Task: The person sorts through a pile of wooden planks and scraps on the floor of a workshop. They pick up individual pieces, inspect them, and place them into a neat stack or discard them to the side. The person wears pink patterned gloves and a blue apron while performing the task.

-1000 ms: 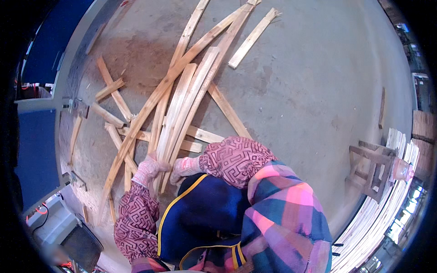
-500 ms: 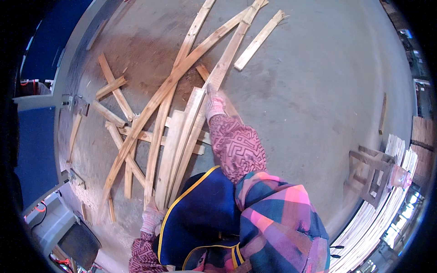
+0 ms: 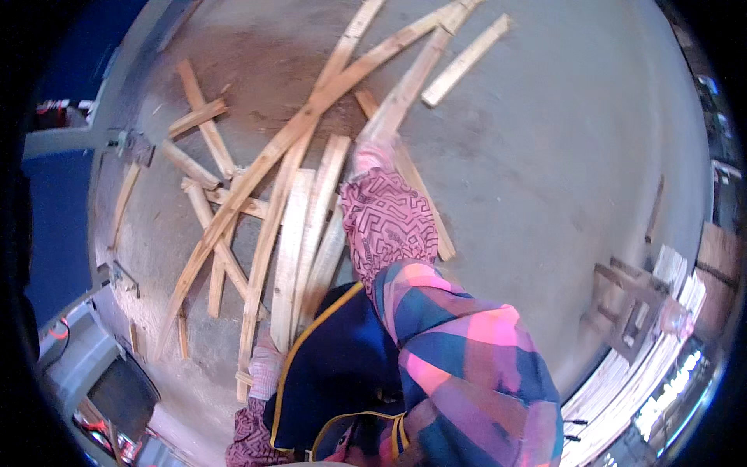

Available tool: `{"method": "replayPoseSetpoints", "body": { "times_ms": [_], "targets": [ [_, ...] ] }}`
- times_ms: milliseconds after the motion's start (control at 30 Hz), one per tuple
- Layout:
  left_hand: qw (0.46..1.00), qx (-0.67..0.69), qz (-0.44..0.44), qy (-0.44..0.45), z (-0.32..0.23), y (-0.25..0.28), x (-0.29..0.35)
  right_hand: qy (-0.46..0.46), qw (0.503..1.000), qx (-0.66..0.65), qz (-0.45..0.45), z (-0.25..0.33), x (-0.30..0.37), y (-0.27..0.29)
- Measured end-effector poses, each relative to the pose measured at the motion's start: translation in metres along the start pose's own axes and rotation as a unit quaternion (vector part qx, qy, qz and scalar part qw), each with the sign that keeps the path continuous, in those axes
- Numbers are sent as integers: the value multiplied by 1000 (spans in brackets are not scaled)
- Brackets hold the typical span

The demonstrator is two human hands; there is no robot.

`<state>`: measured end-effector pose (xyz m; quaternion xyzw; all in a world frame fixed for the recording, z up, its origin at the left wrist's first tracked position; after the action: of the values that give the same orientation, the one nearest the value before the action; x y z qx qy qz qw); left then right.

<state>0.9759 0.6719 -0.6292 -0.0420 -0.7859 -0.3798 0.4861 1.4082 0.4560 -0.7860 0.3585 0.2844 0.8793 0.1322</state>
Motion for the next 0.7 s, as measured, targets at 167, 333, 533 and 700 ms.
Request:
{"method": "replayPoseSetpoints", "body": {
  "times_ms": [167,333,533,700],
  "targets": [
    [998,-36,28,34,-2,2,-3,57,991,7,122,-1,25,13],
    [980,-59,-105,-157,47,-8,-48,-30,995,3,95,-12,-17,59],
    [1000,19,1,-9,79,-3,-12,37,997,62,13,9,-67,89],
    [962,266,-30,-62,88,-21,-19,-185,793,-158,559,-83,128,-17]
  ]
}}
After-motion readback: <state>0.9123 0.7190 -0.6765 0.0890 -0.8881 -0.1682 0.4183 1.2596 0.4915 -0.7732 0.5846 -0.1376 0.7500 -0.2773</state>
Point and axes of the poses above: each hand's wrist, its own x-axis away from the middle knuckle, its own y-axis out of the back of the hand, z = x × y, the point moved 10 cm from there along -x, towards the middle knuckle, and after that the axes turned 14 degrees about -y, right-handed, at the moved point
